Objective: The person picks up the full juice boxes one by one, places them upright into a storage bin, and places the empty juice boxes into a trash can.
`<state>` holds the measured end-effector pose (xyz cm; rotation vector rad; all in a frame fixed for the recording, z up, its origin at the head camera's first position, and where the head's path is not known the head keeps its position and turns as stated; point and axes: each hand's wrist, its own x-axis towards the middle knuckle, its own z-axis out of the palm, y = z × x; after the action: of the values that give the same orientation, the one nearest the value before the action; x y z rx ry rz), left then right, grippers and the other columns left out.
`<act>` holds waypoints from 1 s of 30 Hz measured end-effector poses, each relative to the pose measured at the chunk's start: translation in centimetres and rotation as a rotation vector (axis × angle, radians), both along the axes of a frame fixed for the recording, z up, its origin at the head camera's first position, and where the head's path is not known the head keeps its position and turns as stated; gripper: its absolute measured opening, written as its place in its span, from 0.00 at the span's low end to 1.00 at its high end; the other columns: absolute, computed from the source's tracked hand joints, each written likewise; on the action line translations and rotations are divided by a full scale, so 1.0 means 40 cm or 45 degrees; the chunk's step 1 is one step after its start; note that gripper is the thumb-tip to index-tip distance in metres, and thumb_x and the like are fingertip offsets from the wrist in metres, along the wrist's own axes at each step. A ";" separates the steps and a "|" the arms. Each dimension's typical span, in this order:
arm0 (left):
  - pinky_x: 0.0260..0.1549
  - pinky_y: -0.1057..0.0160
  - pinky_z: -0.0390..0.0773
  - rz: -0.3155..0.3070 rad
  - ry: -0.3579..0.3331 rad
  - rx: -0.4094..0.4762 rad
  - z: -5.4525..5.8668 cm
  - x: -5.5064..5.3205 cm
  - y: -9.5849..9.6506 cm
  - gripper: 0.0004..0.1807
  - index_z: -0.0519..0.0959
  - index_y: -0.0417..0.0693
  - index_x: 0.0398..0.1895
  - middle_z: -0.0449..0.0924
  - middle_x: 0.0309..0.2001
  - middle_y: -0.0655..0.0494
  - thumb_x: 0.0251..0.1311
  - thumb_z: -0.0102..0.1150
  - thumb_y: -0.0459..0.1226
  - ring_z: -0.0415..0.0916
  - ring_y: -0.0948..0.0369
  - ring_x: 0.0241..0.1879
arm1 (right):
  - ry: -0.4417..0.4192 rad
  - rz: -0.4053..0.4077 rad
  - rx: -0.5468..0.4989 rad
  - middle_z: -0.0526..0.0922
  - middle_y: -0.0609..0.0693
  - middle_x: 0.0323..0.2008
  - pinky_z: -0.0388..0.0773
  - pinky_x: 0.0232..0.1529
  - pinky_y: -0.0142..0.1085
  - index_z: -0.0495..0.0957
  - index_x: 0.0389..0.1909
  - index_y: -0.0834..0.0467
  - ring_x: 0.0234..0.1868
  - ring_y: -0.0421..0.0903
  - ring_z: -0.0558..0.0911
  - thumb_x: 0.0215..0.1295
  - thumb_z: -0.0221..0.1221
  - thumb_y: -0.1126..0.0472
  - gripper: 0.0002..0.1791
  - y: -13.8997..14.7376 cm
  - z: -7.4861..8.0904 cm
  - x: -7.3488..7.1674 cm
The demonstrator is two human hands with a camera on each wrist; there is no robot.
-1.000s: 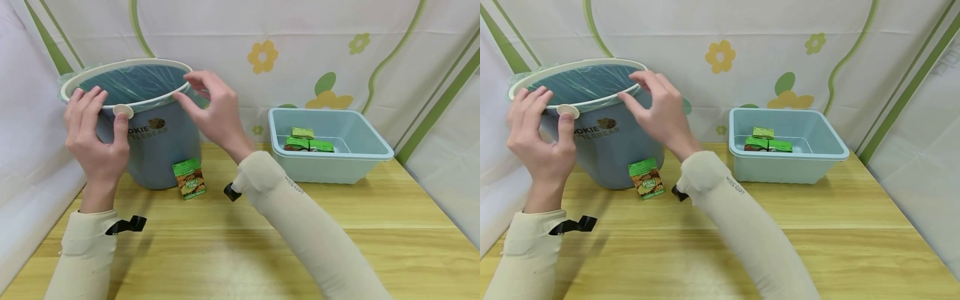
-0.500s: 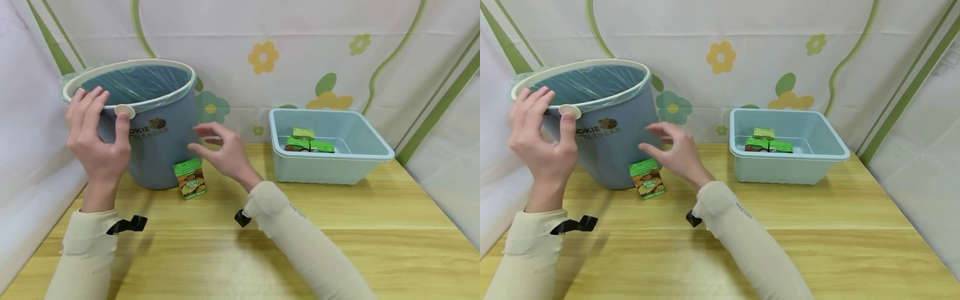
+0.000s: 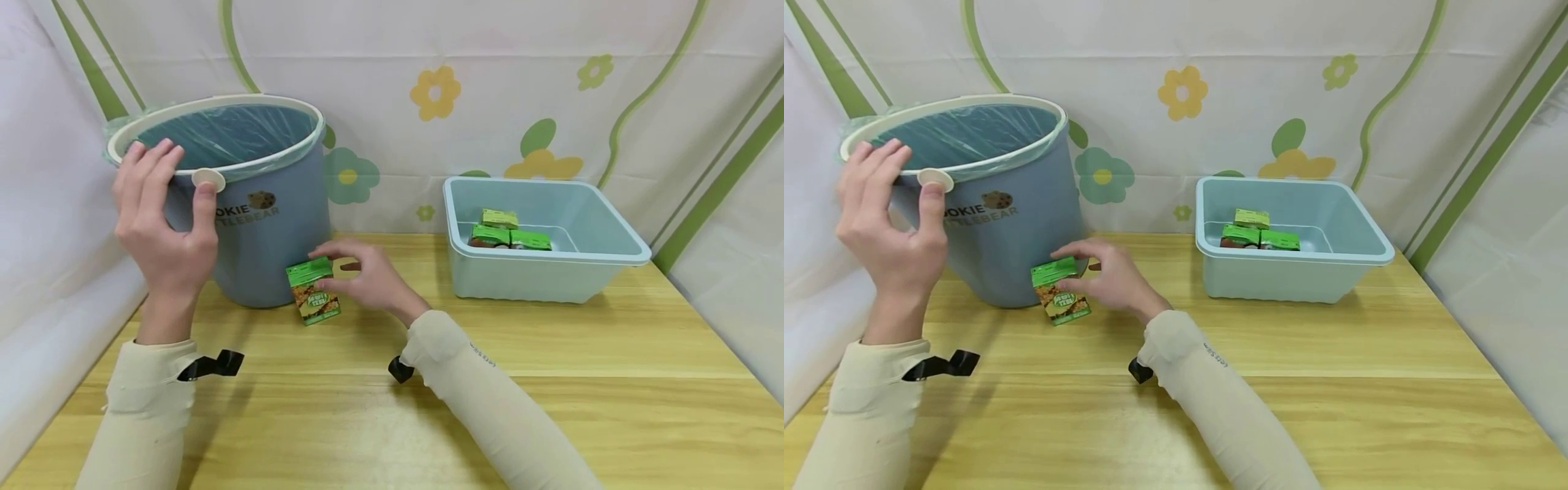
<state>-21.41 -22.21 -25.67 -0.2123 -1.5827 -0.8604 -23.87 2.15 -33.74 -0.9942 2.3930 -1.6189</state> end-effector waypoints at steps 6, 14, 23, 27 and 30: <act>0.81 0.57 0.60 -0.002 -0.013 0.000 0.003 0.005 0.003 0.28 0.88 0.42 0.58 0.87 0.62 0.48 0.65 0.63 0.53 0.73 0.57 0.74 | 0.017 0.004 0.090 0.79 0.43 0.70 0.80 0.69 0.48 0.85 0.61 0.43 0.73 0.44 0.75 0.69 0.72 0.57 0.21 -0.002 -0.010 -0.002; 0.81 0.58 0.61 0.005 -0.011 -0.007 -0.002 -0.003 -0.004 0.29 0.88 0.44 0.58 0.87 0.62 0.50 0.65 0.63 0.55 0.73 0.59 0.74 | 0.113 0.023 0.162 0.82 0.43 0.66 0.83 0.64 0.40 0.87 0.60 0.44 0.73 0.44 0.76 0.71 0.69 0.57 0.18 0.002 -0.013 -0.001; 0.81 0.57 0.61 0.002 -0.001 0.001 0.003 0.005 0.004 0.29 0.88 0.42 0.57 0.87 0.61 0.48 0.65 0.63 0.54 0.74 0.57 0.73 | 0.155 0.002 0.029 0.85 0.45 0.62 0.84 0.62 0.40 0.87 0.59 0.49 0.66 0.43 0.81 0.71 0.69 0.61 0.17 0.024 0.018 -0.002; 0.81 0.56 0.61 0.001 0.002 0.005 0.007 0.013 0.011 0.30 0.88 0.40 0.57 0.87 0.61 0.45 0.65 0.63 0.54 0.74 0.55 0.73 | 0.190 -0.024 -0.031 0.85 0.47 0.62 0.85 0.61 0.37 0.88 0.58 0.51 0.65 0.44 0.82 0.70 0.70 0.61 0.17 0.041 0.043 -0.001; 0.81 0.57 0.61 -0.009 0.001 0.009 0.010 0.018 0.015 0.29 0.87 0.38 0.57 0.87 0.61 0.43 0.65 0.63 0.53 0.74 0.53 0.74 | 0.216 -0.044 -0.081 0.85 0.48 0.61 0.86 0.59 0.36 0.88 0.58 0.52 0.61 0.45 0.84 0.70 0.70 0.61 0.16 0.057 0.060 0.002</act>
<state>-20.68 -21.61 -25.28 -0.2132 -1.5787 -0.8712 -23.80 4.43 -31.34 -1.1513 2.4928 -1.6965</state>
